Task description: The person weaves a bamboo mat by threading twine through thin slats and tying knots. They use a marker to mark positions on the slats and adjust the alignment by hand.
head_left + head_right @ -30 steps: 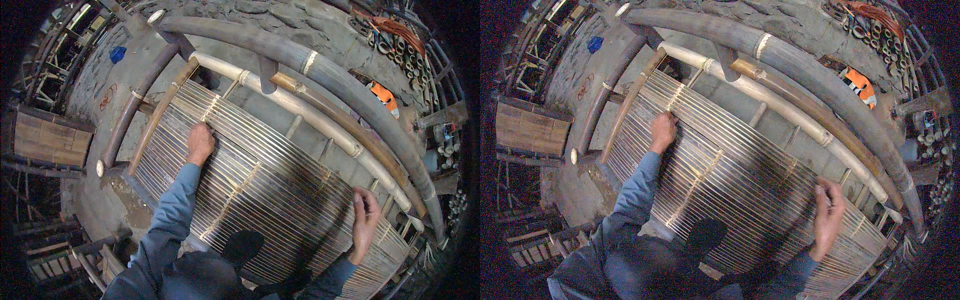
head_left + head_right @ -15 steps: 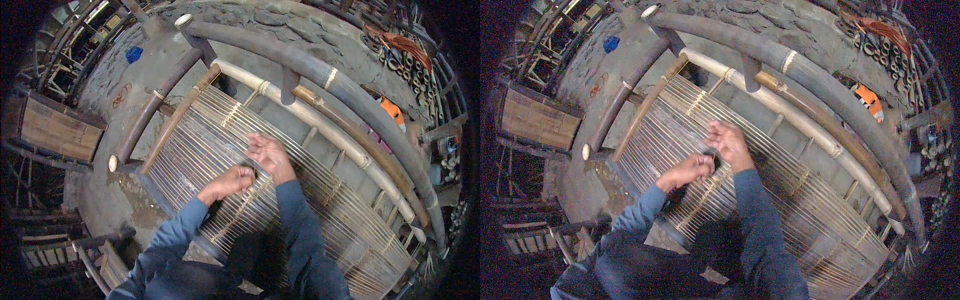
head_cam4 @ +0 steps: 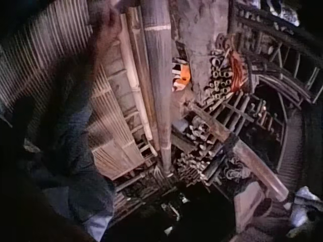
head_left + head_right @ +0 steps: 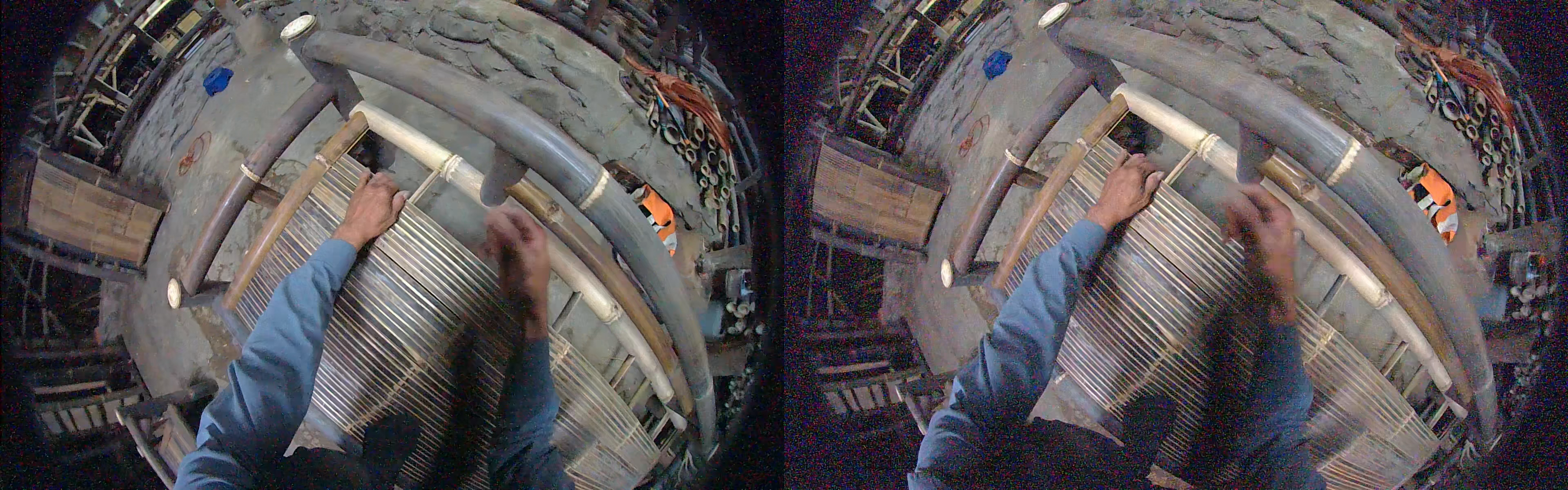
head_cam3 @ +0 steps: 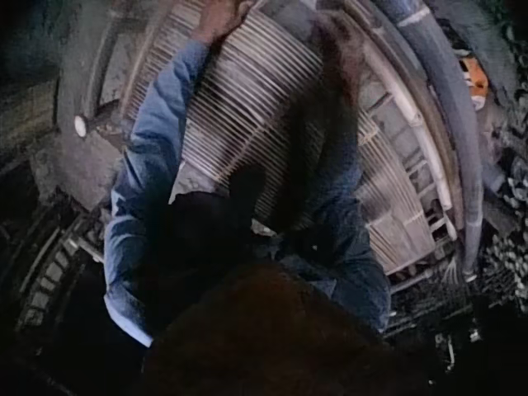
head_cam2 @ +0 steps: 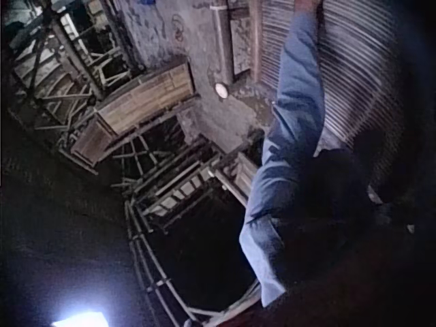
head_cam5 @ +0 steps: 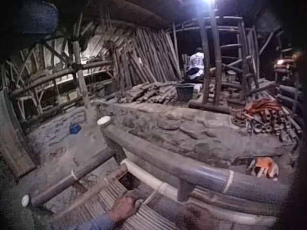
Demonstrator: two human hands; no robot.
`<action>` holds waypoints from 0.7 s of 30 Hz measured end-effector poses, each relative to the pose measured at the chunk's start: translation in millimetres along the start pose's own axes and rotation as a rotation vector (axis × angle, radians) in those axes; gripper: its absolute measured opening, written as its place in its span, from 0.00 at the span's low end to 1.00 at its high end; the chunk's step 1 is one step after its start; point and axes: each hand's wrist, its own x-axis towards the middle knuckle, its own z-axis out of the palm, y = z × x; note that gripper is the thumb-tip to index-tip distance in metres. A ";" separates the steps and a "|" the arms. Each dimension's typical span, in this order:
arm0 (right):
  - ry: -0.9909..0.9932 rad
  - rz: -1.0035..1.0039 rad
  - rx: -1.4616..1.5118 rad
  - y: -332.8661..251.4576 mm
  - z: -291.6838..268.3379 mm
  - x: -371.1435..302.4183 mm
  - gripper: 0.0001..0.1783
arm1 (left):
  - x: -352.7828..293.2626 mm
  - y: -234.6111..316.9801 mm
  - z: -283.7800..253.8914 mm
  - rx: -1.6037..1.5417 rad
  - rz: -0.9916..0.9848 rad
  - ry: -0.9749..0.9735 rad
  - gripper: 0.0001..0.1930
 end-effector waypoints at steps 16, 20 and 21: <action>-0.017 -0.077 -0.931 181.7 21.8 167.3 0.11 | 87.1 -21.3 15.7 -0.086 -0.157 -0.712 0.16; -0.100 0.057 -0.615 139.0 52.4 139.4 0.12 | 54.9 -62.4 23.6 -0.426 -0.237 -0.510 0.11; -0.115 0.079 -0.441 124.8 65.8 129.2 0.12 | 44.9 -80.3 23.4 -0.655 -0.284 -0.409 0.10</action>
